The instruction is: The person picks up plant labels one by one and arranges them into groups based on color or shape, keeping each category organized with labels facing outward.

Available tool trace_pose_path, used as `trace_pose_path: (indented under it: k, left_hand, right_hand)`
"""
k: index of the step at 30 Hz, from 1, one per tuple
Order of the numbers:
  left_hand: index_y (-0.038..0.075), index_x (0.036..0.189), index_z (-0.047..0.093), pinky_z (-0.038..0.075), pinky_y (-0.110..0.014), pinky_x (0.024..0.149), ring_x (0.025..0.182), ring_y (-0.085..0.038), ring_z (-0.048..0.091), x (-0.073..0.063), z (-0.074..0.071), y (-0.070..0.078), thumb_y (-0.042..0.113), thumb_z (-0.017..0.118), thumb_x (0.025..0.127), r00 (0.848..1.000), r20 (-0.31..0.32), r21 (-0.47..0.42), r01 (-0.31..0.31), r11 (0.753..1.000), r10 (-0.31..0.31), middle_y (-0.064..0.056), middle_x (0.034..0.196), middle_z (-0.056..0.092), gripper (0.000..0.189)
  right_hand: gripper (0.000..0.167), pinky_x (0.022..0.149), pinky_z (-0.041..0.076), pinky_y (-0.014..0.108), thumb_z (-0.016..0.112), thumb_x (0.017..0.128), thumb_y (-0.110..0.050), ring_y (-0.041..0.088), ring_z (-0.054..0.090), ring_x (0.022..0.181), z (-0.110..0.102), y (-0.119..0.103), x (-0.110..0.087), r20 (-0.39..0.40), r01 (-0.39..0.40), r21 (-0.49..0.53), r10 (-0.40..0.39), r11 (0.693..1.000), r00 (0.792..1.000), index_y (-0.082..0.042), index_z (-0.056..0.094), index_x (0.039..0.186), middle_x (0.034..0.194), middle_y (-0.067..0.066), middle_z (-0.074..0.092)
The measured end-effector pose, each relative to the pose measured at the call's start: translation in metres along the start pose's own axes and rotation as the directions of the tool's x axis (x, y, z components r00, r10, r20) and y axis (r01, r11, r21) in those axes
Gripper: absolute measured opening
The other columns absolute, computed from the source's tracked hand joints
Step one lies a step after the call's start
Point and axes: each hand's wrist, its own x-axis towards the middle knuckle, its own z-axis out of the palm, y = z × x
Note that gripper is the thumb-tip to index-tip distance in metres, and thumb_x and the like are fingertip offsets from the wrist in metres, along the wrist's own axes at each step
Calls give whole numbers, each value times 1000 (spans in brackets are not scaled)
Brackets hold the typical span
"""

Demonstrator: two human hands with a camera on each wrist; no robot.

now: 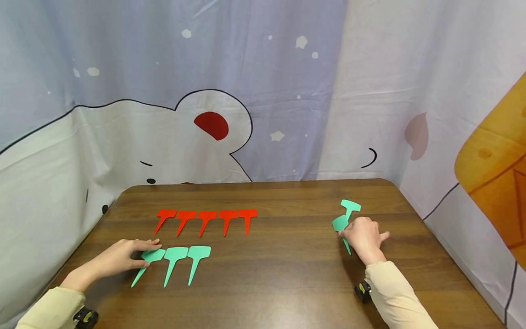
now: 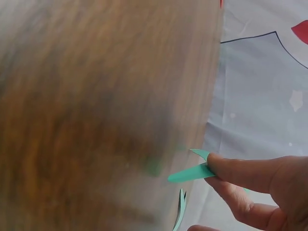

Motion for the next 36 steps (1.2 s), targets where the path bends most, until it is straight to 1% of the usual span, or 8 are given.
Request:
trace_pose_path:
  k: [3,10,17,20,22,26,29,36]
  left_hand:
    - [16,125,65,44,-56,94,124,-36,52,-1,0,0,22,76,78,1000,-1,-4,3,1000,-3,-7,135,57,48]
    - [17,125,65,44,-56,94,123,-36,52,-2,1,-2,23,76,78,1000,-1,0,6,1000,-6,-7,135,57,49]
    - [17,125,65,44,-55,94,124,-35,52,-3,2,-2,23,76,78,1000,-5,-5,10,1000,-10,-6,135,57,49]
    - [17,125,65,45,-55,94,124,-35,52,-3,1,-2,22,75,78,1000,-7,-5,7,1000,-7,-6,135,57,48]
    - [17,125,64,45,-54,94,124,-35,52,-2,1,-2,22,75,78,1000,-4,-4,5,1000,-5,-6,135,57,48]
    - [17,125,64,45,-54,93,124,-35,52,-2,1,-2,22,75,79,1000,1,-7,1,1000,-1,-6,135,57,48]
    - [16,125,64,45,-54,94,125,-35,52,-1,1,-2,22,75,79,1000,2,-9,-4,1000,4,-6,135,57,48]
    - [16,126,64,44,-54,95,125,-35,52,-1,0,-2,22,75,79,1000,1,-4,-6,1000,6,-5,136,56,49]
  right_hand:
    - [16,89,10,83,76,74,-28,53,55,103,0,-2,1,1,11,13,-11,1000,1000,-12,74,70,85,10,71]
    - [19,93,8,82,76,77,-30,54,53,108,2,-10,2,3,35,31,-36,999,999,-11,71,72,89,12,69]
    - [21,94,9,82,74,79,-31,55,51,112,8,-21,2,15,38,46,-39,998,999,-12,71,72,108,20,66]
    - [21,94,9,82,74,79,-31,53,49,115,11,-27,2,17,43,55,-44,998,999,-12,71,72,109,20,66]
    - [20,95,8,82,74,79,-31,52,48,117,13,-30,2,21,42,62,-43,997,999,-13,70,71,104,18,68]
    - [19,96,7,81,74,79,-30,54,42,124,19,-38,1,30,48,68,-50,997,998,-13,71,72,128,22,58]
    - [18,97,6,81,74,80,-29,54,39,126,24,-44,0,36,57,74,-60,996,998,-13,72,72,139,26,46]
    - [18,99,6,79,74,79,-29,50,34,133,34,-61,-2,28,88,72,-91,993,995,-14,73,69,137,23,50]
